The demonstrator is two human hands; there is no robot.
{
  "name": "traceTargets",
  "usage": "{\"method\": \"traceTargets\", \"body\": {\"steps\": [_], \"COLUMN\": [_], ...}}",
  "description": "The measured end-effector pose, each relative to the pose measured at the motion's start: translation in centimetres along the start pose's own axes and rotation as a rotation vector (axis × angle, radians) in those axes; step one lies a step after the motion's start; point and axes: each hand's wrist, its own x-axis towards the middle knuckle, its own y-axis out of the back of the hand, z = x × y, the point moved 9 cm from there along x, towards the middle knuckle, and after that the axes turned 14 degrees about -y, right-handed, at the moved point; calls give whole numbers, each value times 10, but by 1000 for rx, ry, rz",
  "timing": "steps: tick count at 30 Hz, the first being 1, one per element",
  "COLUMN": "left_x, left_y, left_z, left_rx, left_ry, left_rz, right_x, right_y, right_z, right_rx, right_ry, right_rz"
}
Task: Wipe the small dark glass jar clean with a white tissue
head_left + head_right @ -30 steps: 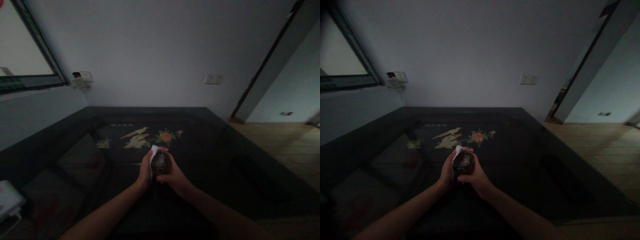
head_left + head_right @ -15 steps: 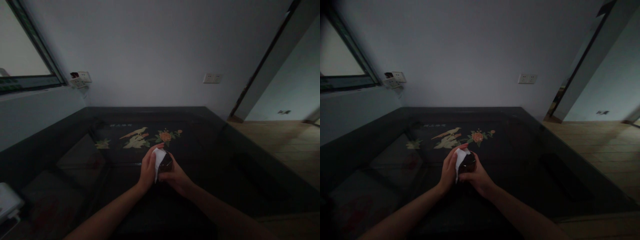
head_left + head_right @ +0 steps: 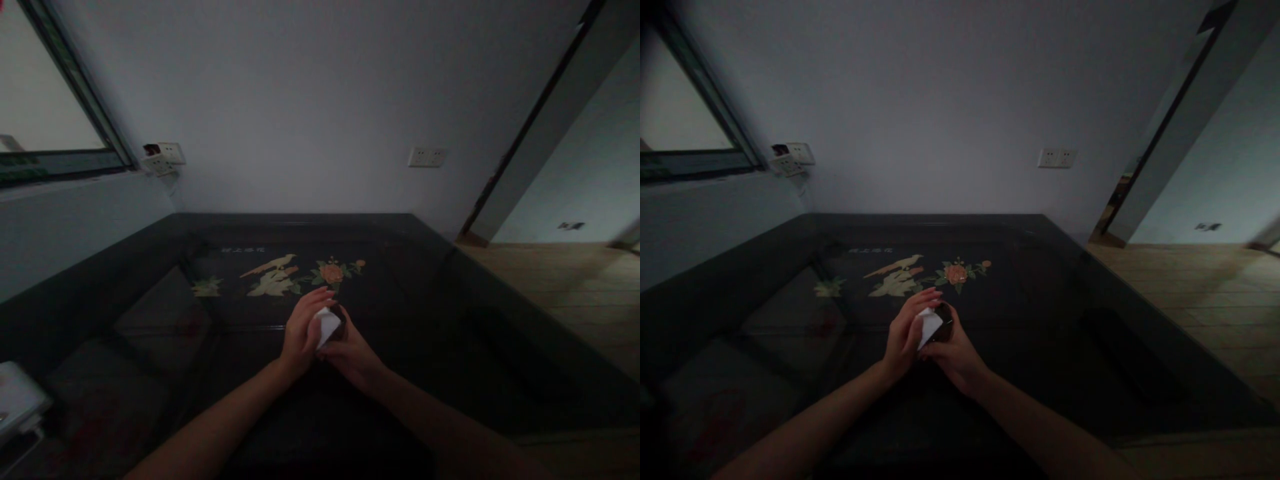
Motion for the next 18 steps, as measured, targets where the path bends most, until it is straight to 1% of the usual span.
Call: {"method": "traceTargets", "body": {"steps": [1, 2, 3, 4, 5, 6, 9, 11, 13, 15, 16, 17, 18], "left_x": [1, 1, 1, 1, 1, 1, -8, -16, -23, -29, -32, -32, -30], "left_y": [-3, -6, -7, -6, -4, -1, 2, -4, -15, -22, -22, -20, -14], "left_z": [7, 11, 11, 8, 3, -4, -33, -50, -60, -65, -65, -63, -58], "left_rx": [52, 80, 90, 84, 61, 19, -181, -356, -536, -659, -668, -636, -568], "left_ry": [-101, -163, -183, -165, -114, -35, 308, 514, 669, 769, 785, 769, 719], "left_rz": [-72, -122, -140, -128, -92, -39, 144, 230, 286, 346, 373, 381, 378], "right_x": [1, 1, 2, 2, 3, 3, 3, 3, 4, 3, 3, 2, 1], "right_y": [1, 2, 2, 3, 3, 3, 3, 4, 5, 4, 3, 1, 0], "right_z": [0, 1, 1, 2, 2, 2, 4, 6, 6, 6, 6, 5, 5], "right_rx": [1, 1, -1, -3, -5, -6, -18, -31, -45, -53, -54, -54, -51], "right_ry": [-2, -7, -12, -17, -21, -23, -33, -37, -34, -28, -30, -35, -40], "right_rz": [9, 14, 15, 13, 8, 1, -23, -31, -37, -46, -50, -51, -51]}}
